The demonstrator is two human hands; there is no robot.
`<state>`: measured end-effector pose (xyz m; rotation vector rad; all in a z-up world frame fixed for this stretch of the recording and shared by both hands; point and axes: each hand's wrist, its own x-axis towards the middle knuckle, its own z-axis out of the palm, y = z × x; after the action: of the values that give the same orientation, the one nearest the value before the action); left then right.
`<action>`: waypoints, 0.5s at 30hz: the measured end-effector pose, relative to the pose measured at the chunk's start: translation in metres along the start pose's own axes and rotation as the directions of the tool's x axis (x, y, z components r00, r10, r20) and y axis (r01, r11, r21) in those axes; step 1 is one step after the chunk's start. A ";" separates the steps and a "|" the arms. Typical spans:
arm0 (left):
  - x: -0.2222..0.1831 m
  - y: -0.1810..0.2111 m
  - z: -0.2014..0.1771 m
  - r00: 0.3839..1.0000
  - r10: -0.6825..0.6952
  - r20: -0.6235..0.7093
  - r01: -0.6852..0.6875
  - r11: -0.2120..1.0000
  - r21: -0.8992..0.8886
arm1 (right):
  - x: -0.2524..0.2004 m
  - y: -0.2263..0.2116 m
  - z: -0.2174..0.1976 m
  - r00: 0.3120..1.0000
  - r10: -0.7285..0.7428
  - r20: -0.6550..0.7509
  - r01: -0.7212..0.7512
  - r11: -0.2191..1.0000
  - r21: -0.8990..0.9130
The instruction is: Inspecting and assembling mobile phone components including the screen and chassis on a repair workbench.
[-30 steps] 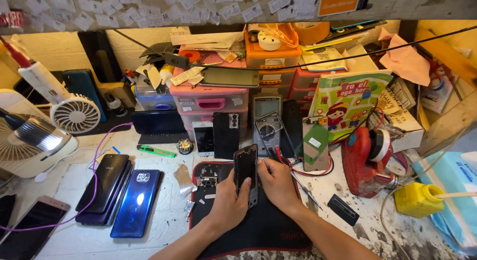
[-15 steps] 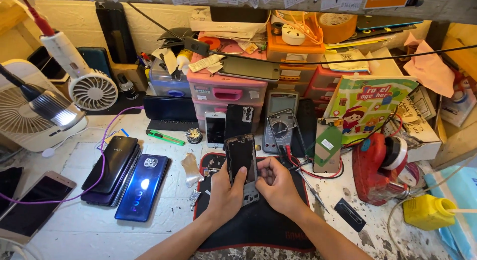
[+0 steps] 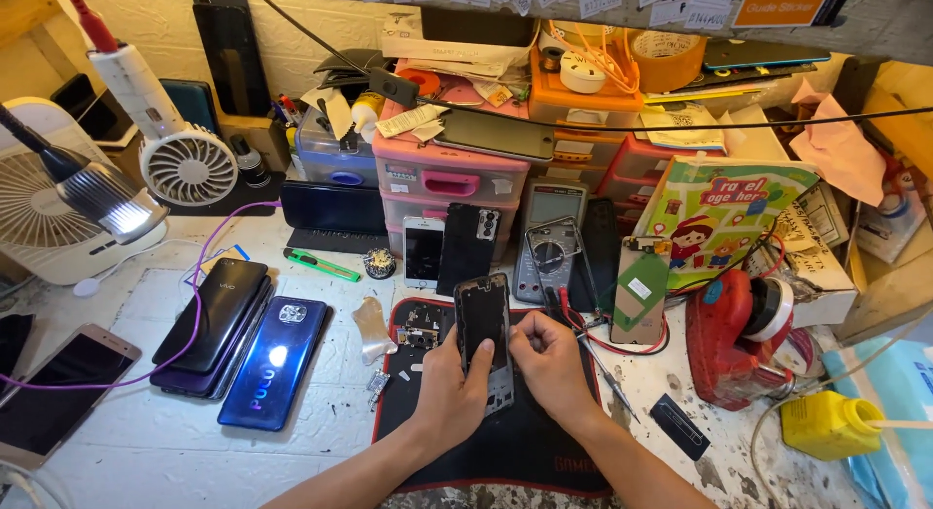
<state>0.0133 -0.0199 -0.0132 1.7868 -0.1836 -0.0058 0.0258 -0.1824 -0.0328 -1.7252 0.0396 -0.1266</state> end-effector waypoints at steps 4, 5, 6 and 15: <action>0.004 -0.001 -0.005 0.998 0.013 -0.056 -0.014 1.000 -0.013 | -0.001 0.006 0.003 0.999 0.012 0.048 -0.017 0.993 0.119; 0.005 0.000 -0.006 0.998 0.004 -0.066 -0.005 1.000 -0.017 | -0.001 0.008 0.003 0.999 0.027 0.045 -0.031 0.996 0.086; 0.006 0.000 -0.007 0.997 -0.005 -0.076 0.003 1.000 -0.022 | -0.001 0.009 0.003 0.998 0.043 0.041 -0.045 0.998 0.054; -0.002 0.009 -0.005 0.998 0.058 0.023 -0.058 0.998 -0.005 | 0.000 -0.007 0.002 0.999 0.041 -0.016 -0.039 0.997 0.067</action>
<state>0.0112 -0.0167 -0.0037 1.7767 -0.2513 0.0145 0.0261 -0.1794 -0.0260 -1.6556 0.0820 -0.1124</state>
